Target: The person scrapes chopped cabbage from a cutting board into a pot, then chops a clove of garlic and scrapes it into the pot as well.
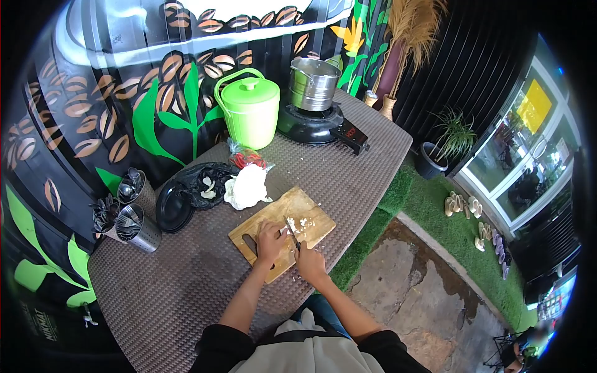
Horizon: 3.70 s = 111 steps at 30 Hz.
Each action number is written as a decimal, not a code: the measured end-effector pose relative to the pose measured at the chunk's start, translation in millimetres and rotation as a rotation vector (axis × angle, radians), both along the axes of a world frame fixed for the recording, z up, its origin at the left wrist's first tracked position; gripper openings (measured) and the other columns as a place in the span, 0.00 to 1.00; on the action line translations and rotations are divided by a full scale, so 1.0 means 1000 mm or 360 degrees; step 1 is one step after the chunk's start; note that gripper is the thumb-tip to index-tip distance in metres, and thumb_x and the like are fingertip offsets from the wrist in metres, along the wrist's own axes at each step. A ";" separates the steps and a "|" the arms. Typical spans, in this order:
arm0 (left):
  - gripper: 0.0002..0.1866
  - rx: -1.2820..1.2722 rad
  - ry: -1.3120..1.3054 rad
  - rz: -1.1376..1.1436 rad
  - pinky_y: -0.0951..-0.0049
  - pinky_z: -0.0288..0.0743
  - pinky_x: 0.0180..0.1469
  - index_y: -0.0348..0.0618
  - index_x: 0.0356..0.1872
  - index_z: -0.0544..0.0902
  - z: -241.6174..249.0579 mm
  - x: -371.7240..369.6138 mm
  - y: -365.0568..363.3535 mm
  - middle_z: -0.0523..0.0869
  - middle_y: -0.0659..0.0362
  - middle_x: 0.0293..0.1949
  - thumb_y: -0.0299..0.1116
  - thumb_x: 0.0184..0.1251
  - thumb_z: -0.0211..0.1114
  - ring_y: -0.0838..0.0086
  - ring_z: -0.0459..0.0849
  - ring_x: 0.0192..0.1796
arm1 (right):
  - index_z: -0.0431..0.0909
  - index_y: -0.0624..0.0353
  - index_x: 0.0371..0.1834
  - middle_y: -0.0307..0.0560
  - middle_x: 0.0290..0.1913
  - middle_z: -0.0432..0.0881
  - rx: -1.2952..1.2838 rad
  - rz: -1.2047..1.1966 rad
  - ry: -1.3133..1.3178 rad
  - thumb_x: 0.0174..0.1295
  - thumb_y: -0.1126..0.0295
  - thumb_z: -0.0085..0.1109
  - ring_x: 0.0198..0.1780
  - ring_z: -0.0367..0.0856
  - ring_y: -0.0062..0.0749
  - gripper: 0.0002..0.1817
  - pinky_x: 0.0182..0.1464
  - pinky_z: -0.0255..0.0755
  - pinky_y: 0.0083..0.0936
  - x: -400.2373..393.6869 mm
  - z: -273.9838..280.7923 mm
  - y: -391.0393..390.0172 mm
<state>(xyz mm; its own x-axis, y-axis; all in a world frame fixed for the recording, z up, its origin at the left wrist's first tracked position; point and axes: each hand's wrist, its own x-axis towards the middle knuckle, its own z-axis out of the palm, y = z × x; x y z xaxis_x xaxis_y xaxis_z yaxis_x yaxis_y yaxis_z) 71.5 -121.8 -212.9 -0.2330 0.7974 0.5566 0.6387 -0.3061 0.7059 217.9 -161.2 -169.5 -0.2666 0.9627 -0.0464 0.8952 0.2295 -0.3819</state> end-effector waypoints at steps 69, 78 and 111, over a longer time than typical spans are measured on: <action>0.09 -0.0159 -0.0131 -0.0190 0.68 0.75 0.45 0.36 0.37 0.86 -0.004 -0.015 -0.001 0.86 0.51 0.39 0.25 0.55 0.67 0.62 0.83 0.42 | 0.68 0.61 0.42 0.56 0.31 0.84 0.0010 0.0133 -0.0170 0.65 0.60 0.48 0.35 0.85 0.50 0.14 0.37 0.78 0.41 -0.018 0.003 0.045; 0.09 -0.0159 -0.0126 -0.0190 0.67 0.74 0.48 0.35 0.36 0.86 0.000 -0.014 -0.001 0.86 0.50 0.39 0.28 0.57 0.67 0.60 0.82 0.44 | 0.65 0.65 0.45 0.62 0.29 0.82 -0.0040 -0.0038 -0.0188 0.66 0.59 0.48 0.33 0.84 0.54 0.18 0.34 0.77 0.43 -0.017 -0.018 0.011; 0.09 -0.0153 -0.0057 -0.0185 0.65 0.74 0.50 0.35 0.38 0.85 -0.006 -0.014 -0.001 0.85 0.49 0.41 0.26 0.57 0.66 0.59 0.81 0.47 | 0.67 0.65 0.42 0.60 0.29 0.82 0.0053 0.0054 -0.0111 0.65 0.62 0.46 0.34 0.84 0.54 0.15 0.35 0.78 0.43 -0.023 -0.017 0.028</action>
